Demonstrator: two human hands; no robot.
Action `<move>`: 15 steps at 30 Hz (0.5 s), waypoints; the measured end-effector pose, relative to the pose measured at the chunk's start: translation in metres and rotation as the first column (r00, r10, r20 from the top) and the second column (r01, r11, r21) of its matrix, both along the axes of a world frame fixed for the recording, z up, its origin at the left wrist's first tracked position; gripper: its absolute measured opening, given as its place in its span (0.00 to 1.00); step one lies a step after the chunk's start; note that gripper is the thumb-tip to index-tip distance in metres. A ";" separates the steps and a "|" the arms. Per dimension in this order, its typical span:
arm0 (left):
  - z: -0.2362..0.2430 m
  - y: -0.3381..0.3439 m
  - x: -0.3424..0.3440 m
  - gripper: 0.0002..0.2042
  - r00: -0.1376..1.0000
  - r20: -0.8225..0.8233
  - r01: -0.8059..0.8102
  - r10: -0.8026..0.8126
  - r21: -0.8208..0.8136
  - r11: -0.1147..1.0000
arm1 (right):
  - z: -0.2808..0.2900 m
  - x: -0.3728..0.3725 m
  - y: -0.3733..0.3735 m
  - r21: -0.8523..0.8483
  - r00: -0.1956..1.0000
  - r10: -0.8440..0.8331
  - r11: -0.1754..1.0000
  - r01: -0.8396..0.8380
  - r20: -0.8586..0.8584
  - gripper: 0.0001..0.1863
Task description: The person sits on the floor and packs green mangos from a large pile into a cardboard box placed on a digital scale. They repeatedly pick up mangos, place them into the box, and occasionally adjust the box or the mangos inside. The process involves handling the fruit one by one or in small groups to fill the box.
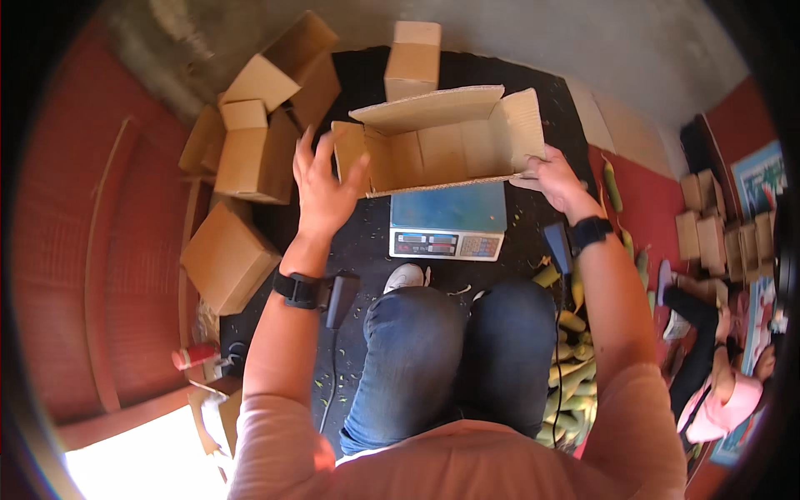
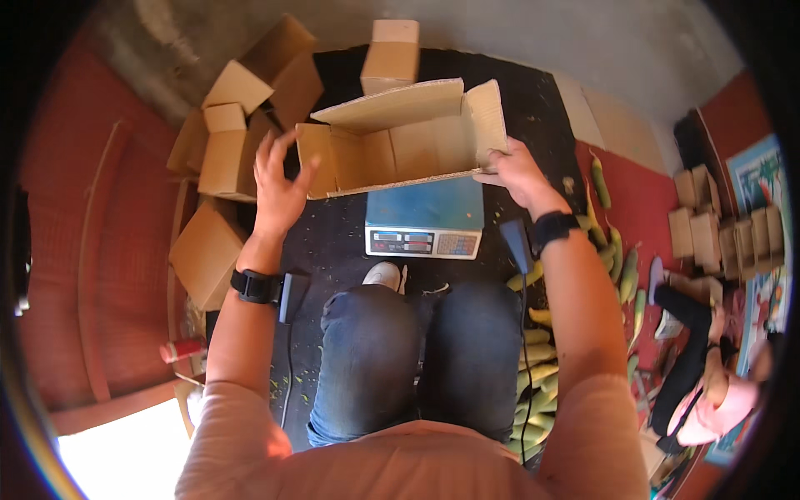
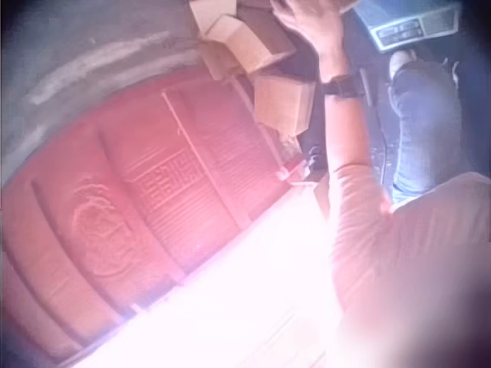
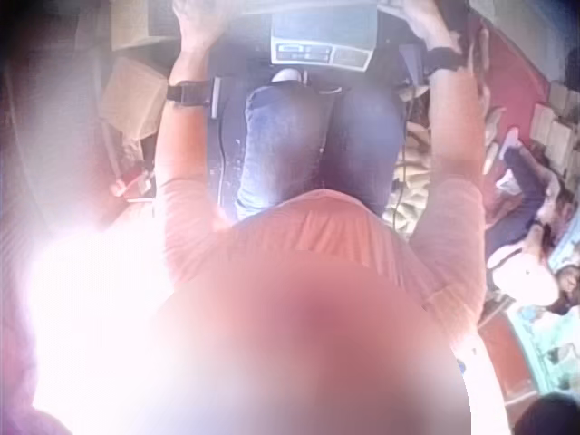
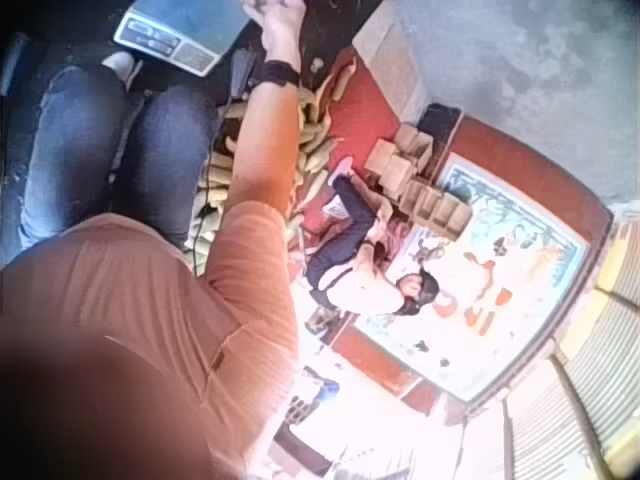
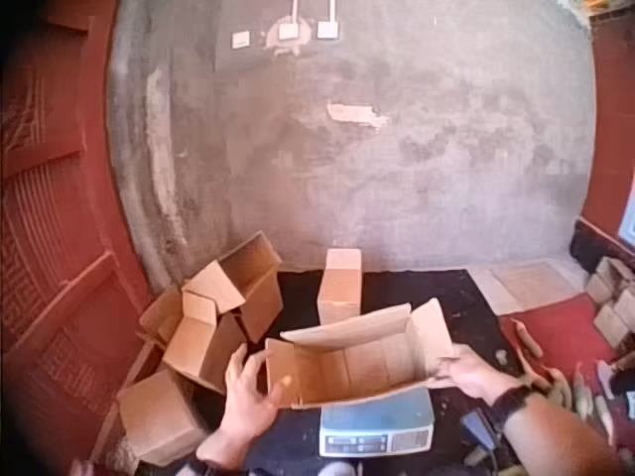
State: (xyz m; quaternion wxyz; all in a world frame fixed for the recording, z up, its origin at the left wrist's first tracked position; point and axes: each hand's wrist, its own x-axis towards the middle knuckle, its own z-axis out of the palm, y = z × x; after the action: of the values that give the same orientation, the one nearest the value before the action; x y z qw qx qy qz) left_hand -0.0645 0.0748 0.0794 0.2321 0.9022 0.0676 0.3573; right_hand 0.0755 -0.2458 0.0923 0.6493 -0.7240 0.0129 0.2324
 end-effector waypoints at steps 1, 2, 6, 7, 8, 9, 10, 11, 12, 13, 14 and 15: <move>-0.028 0.003 0.000 0.24 0.982 -0.179 0.037 -0.059 -0.125 0.991 | -0.022 0.013 -0.023 0.073 0.995 0.059 0.996 -0.054 -0.077 0.19; -0.046 0.003 0.001 0.25 0.930 -0.345 0.041 -0.128 -0.246 0.968 | -0.037 0.016 -0.033 0.084 0.989 -0.004 0.996 0.017 -0.149 0.18; -0.063 -0.011 0.032 0.29 0.930 -0.269 0.149 -0.251 -0.349 0.925 | -0.087 0.023 -0.080 0.121 0.969 -0.008 0.992 0.039 -0.246 0.18; -0.058 -0.017 0.041 0.29 0.890 -0.336 0.147 -0.307 -0.427 0.892 | -0.090 0.018 -0.085 0.126 0.962 -0.028 0.990 0.064 -0.271 0.18; -0.058 -0.025 0.048 0.28 0.869 -0.375 0.188 -0.323 -0.354 0.916 | -0.096 0.018 -0.087 0.148 0.961 -0.033 0.986 0.076 -0.275 0.17; -0.059 -0.033 0.052 0.28 0.847 -0.412 0.233 -0.336 -0.280 0.931 | -0.100 0.021 -0.089 0.168 0.960 -0.038 0.982 0.088 -0.279 0.17; -0.058 -0.042 0.056 0.28 0.823 -0.449 0.285 -0.348 -0.203 0.937 | -0.104 0.022 -0.091 0.192 0.958 -0.047 0.976 0.104 -0.282 0.17; -0.055 -0.058 0.058 0.26 0.850 -0.396 0.334 -0.347 -0.104 0.937 | -0.107 0.025 -0.092 0.203 0.953 -0.046 0.973 0.111 -0.300 0.18; -0.059 -0.065 0.065 0.24 0.839 -0.427 0.371 -0.336 -0.001 0.928 | -0.108 0.028 -0.093 0.194 0.947 -0.062 0.973 0.129 -0.316 0.18; -0.064 -0.067 0.072 0.22 0.828 -0.463 0.405 -0.316 0.104 0.908 | -0.110 0.029 -0.091 0.190 0.938 -0.072 0.971 0.143 -0.340 0.19; -0.070 -0.067 0.077 0.20 0.817 -0.497 0.438 -0.292 0.206 0.875 | -0.111 0.031 -0.091 0.187 0.927 -0.078 0.970 0.156 -0.366 0.20; -0.082 -0.066 0.083 0.13 0.866 -0.443 0.376 -0.231 0.274 0.885 | -0.106 0.033 -0.094 0.242 0.943 -0.005 0.966 0.090 -0.333 0.23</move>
State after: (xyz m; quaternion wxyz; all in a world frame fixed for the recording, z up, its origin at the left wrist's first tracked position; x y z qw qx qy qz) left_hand 0.0186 0.0090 -0.0031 0.1026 0.9813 -0.0966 0.1310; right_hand 0.1087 -0.3398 -0.0141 0.7307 -0.5854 0.1091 0.3339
